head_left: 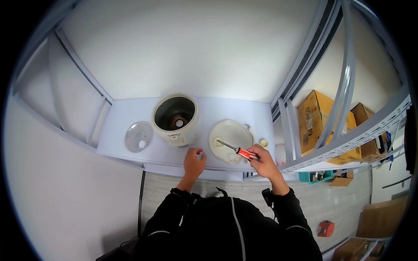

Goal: The person disassembles a white rice cooker on a white countertop. They remove the lid, then use a screwdriver to unscrew and remove the base plate and other components.

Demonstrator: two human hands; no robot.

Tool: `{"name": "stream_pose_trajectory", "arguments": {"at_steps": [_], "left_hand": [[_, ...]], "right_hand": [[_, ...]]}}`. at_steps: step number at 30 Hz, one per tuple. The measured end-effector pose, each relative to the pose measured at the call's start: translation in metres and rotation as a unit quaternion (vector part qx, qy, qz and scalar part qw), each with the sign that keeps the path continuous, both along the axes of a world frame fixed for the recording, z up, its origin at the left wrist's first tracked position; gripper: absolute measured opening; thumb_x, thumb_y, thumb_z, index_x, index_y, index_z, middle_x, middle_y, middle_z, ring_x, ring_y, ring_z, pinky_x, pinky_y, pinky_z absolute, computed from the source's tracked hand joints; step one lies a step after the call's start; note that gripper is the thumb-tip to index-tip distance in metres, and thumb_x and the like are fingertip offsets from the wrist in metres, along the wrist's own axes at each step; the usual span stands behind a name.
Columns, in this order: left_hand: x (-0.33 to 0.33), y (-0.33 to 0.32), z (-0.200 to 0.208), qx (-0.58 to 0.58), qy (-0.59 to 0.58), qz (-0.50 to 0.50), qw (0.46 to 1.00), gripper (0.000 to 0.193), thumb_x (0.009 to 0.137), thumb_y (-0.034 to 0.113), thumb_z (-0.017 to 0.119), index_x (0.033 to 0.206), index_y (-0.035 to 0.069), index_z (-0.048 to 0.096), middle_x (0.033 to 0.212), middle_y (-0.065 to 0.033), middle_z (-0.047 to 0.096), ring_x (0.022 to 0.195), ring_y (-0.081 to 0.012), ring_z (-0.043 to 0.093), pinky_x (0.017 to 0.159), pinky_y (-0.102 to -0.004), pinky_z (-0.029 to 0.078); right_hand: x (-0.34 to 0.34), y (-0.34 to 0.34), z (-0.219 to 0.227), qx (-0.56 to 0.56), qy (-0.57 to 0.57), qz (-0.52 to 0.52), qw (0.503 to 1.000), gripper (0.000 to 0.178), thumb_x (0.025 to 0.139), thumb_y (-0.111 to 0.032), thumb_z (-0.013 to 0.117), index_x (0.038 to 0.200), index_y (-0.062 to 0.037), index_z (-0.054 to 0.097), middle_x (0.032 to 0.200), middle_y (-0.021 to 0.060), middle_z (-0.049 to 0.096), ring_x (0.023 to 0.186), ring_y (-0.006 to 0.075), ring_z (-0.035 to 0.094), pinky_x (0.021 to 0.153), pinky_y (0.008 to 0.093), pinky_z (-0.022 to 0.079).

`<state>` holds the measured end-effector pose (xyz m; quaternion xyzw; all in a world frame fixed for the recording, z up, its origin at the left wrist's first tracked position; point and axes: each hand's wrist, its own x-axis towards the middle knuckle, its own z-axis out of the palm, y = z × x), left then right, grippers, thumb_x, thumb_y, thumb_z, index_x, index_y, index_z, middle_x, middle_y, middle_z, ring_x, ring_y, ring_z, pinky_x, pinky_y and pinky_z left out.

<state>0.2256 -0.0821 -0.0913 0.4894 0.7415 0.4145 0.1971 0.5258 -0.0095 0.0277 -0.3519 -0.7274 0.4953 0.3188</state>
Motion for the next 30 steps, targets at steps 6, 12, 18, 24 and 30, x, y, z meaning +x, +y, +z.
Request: {"name": "stream_pose_trajectory", "arguments": {"at_steps": [6, 12, 18, 24, 30], "left_hand": [[-0.028, -0.002, 0.01, 0.284, 0.138, 0.216, 0.924, 0.084, 0.073, 0.024, 0.097, 0.133, -0.002, 0.044, 0.129, -0.0207, 0.045, 0.122, -0.0388, 0.046, 0.104, -0.0489, 0.041], [-0.038, 0.014, 0.045, 0.269, 0.084, 0.23, 0.931, 0.088, 0.07, 0.026, 0.099, 0.133, -0.002, 0.044, 0.132, -0.0196, 0.043, 0.126, -0.0366, 0.042, 0.106, -0.0489, 0.038], [-0.036, 0.019, 0.053, 0.253, 0.003, 0.254, 0.933, 0.08, 0.071, 0.023, 0.098, 0.128, 0.0, 0.047, 0.127, -0.0158, 0.047, 0.118, -0.032, 0.049, 0.103, -0.0442, 0.042], [-0.034, 0.018, 0.057, 0.254, 0.038, 0.277, 0.926, 0.079, 0.069, 0.016, 0.098, 0.127, 0.0, 0.047, 0.122, -0.0128, 0.045, 0.112, -0.0269, 0.05, 0.098, -0.0409, 0.044], [-0.033, 0.006, 0.056, 0.25, 0.075, 0.25, 0.932, 0.078, 0.07, 0.016, 0.095, 0.129, -0.001, 0.047, 0.121, -0.014, 0.046, 0.111, -0.0271, 0.05, 0.096, -0.0414, 0.045]], "right_hand": [[-0.016, 0.005, -0.003, -0.012, 0.007, 0.029, 0.999, 0.036, 0.076, 0.008, 0.053, 0.108, 0.0033, 0.066, 0.101, 0.0081, 0.058, 0.088, 0.0173, 0.056, 0.08, 0.0285, 0.045], [-0.035, 0.012, 0.0, 0.015, 0.006, 0.069, 0.997, 0.034, 0.078, 0.008, 0.056, 0.111, 0.003, 0.064, 0.103, 0.0104, 0.059, 0.091, 0.0214, 0.058, 0.08, 0.0301, 0.047], [-0.049, 0.02, -0.008, 0.041, 0.005, 0.105, 0.994, 0.032, 0.079, 0.007, 0.057, 0.111, 0.0027, 0.064, 0.103, 0.0124, 0.06, 0.091, 0.0245, 0.06, 0.08, 0.0323, 0.049], [-0.063, 0.022, -0.006, 0.035, -0.005, 0.127, 0.991, 0.036, 0.074, 0.006, 0.056, 0.109, 0.0038, 0.063, 0.102, 0.012, 0.059, 0.092, 0.0236, 0.059, 0.083, 0.0309, 0.048], [-0.07, 0.027, -0.012, 0.043, -0.007, 0.142, 0.989, 0.036, 0.076, 0.006, 0.058, 0.111, 0.0036, 0.064, 0.103, 0.0133, 0.06, 0.093, 0.0261, 0.061, 0.083, 0.0328, 0.05]]}}
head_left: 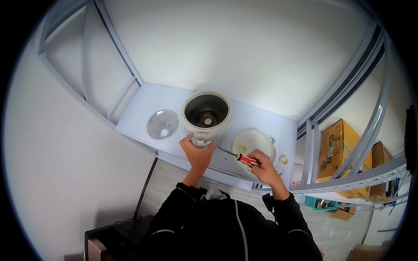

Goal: The person disassembles a white rice cooker on a white countertop. They remove the lid, then use a screwdriver to unscrew and remove the base plate and other components.

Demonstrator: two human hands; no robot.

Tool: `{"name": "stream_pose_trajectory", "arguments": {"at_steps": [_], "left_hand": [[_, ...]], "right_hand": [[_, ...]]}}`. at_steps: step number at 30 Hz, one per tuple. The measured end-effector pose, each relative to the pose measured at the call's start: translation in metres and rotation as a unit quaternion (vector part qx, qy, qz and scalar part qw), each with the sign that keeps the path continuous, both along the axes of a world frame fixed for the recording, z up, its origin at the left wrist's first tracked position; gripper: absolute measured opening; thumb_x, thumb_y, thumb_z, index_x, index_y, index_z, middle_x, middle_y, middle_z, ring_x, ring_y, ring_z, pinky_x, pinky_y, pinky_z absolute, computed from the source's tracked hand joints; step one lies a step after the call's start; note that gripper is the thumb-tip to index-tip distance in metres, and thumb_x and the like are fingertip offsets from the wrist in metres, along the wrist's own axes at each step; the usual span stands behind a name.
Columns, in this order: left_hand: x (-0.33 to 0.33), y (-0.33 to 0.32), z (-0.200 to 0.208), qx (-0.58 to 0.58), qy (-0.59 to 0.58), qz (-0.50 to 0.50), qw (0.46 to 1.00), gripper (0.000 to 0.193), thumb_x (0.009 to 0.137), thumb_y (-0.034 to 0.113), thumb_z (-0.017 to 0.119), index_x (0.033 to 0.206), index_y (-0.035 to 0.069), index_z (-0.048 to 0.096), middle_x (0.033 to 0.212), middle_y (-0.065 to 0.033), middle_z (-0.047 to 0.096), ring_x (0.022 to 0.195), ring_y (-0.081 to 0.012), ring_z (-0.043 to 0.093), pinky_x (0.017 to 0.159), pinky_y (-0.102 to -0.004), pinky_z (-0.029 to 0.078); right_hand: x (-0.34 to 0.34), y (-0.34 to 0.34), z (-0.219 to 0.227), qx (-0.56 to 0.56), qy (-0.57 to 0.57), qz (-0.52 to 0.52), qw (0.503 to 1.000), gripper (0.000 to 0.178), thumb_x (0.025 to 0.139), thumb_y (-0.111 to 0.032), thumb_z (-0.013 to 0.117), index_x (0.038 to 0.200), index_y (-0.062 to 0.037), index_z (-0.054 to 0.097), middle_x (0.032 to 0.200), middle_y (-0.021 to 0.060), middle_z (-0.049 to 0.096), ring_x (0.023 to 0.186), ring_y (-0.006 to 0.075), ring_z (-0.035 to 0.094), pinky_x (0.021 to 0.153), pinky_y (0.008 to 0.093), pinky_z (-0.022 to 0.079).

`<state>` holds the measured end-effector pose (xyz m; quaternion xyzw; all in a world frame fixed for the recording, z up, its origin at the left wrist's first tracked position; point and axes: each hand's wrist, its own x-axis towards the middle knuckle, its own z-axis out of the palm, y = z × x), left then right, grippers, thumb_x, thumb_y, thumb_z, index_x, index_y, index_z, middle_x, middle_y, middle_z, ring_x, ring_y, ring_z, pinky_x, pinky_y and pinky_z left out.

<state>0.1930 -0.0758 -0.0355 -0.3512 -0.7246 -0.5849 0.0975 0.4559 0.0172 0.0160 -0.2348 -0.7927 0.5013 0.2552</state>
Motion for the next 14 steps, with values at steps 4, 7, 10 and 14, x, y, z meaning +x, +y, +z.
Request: {"name": "stream_pose_trajectory", "arguments": {"at_steps": [4, 7, 10, 14], "left_hand": [[-0.007, -0.025, -0.016, -0.014, 0.03, -0.062, 0.998, 0.076, 0.071, 0.017, 0.094, 0.129, -0.001, 0.049, 0.122, -0.0151, 0.047, 0.112, -0.0298, 0.051, 0.097, -0.0427, 0.045], [-0.015, -0.043, -0.042, -0.056, 0.04, -0.109, 0.992, 0.072, 0.073, 0.018, 0.093, 0.128, 0.0, 0.051, 0.128, -0.019, 0.05, 0.118, -0.036, 0.053, 0.101, -0.0452, 0.046], [-0.02, -0.051, -0.061, -0.099, 0.04, -0.202, 0.974, 0.067, 0.076, 0.019, 0.091, 0.128, 0.002, 0.052, 0.138, -0.0235, 0.052, 0.128, -0.0438, 0.053, 0.106, -0.0496, 0.047], [-0.01, -0.045, -0.07, -0.166, 0.004, -0.323, 0.932, 0.063, 0.077, 0.017, 0.09, 0.128, 0.005, 0.054, 0.147, -0.0209, 0.052, 0.138, -0.0423, 0.051, 0.111, -0.048, 0.045]], "right_hand": [[-0.001, 0.001, 0.004, -0.023, 0.018, -0.012, 1.0, 0.038, 0.074, 0.007, 0.055, 0.11, 0.0044, 0.066, 0.102, 0.0117, 0.06, 0.092, 0.0228, 0.06, 0.084, 0.0304, 0.048], [0.002, 0.003, 0.004, -0.011, 0.031, -0.025, 0.999, 0.038, 0.074, 0.008, 0.055, 0.11, 0.0047, 0.066, 0.101, 0.0115, 0.06, 0.091, 0.023, 0.06, 0.083, 0.0304, 0.048], [0.003, 0.005, 0.0, -0.008, 0.032, -0.027, 0.999, 0.037, 0.074, 0.007, 0.056, 0.109, 0.0044, 0.066, 0.101, 0.0112, 0.06, 0.092, 0.0231, 0.06, 0.083, 0.0306, 0.048], [0.004, 0.002, 0.002, -0.012, 0.021, -0.027, 0.999, 0.038, 0.074, 0.005, 0.057, 0.11, 0.0025, 0.067, 0.102, 0.0114, 0.061, 0.093, 0.024, 0.059, 0.084, 0.0309, 0.047]]}}
